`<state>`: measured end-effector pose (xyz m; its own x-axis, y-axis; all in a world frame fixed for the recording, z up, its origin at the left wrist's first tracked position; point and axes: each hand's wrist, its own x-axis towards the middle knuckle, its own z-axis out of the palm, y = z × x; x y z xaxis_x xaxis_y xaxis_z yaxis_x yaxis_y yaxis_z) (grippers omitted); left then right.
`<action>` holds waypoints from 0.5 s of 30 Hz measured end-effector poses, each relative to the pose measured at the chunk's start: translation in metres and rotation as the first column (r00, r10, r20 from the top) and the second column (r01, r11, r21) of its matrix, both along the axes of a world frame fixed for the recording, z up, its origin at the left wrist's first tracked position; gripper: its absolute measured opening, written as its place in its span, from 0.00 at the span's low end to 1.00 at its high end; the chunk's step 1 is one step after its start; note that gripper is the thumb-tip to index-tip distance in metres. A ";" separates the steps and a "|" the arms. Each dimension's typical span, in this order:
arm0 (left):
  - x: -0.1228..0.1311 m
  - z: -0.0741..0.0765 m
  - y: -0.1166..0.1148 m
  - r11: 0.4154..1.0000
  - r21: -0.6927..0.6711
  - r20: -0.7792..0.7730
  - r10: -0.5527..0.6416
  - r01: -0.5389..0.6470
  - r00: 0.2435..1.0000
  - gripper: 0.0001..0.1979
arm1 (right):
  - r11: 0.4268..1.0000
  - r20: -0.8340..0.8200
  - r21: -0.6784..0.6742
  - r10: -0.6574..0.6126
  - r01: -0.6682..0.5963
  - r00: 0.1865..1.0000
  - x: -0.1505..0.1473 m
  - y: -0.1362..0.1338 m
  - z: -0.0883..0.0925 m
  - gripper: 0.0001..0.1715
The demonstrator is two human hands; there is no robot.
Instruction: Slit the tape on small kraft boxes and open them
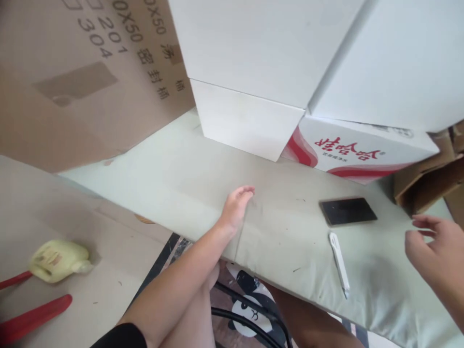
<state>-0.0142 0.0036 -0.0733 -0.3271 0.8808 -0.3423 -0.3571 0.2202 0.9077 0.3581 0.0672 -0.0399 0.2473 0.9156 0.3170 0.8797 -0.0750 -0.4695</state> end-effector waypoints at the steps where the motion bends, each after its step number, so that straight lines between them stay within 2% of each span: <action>1: -0.005 -0.003 -0.004 1.000 -0.024 0.041 0.020 -0.019 0.999 0.10 | 0.999 0.017 -0.023 0.040 -0.040 0.999 -0.019 -0.004 0.006 0.16; 4: -0.015 -0.008 -0.015 0.999 -0.040 0.142 0.038 -0.032 0.989 0.10 | 0.985 0.017 -0.048 0.167 -0.166 0.986 -0.089 -0.004 0.018 0.15; 7: -0.027 -0.007 -0.017 0.998 -0.034 0.220 0.064 -0.058 0.973 0.09 | 0.944 -0.014 -0.009 0.330 -0.330 0.944 -0.165 0.004 0.019 0.14; 12: -0.059 0.002 -0.014 0.989 -0.042 0.337 0.146 -0.140 0.930 0.12 | 0.794 -0.017 -0.112 0.600 -0.598 0.800 -0.269 0.013 0.012 0.13; 15: -0.074 0.007 -0.011 0.966 -0.071 0.502 0.249 -0.247 0.829 0.13 | 0.715 0.011 -0.121 0.694 -0.688 0.720 -0.322 0.020 0.012 0.13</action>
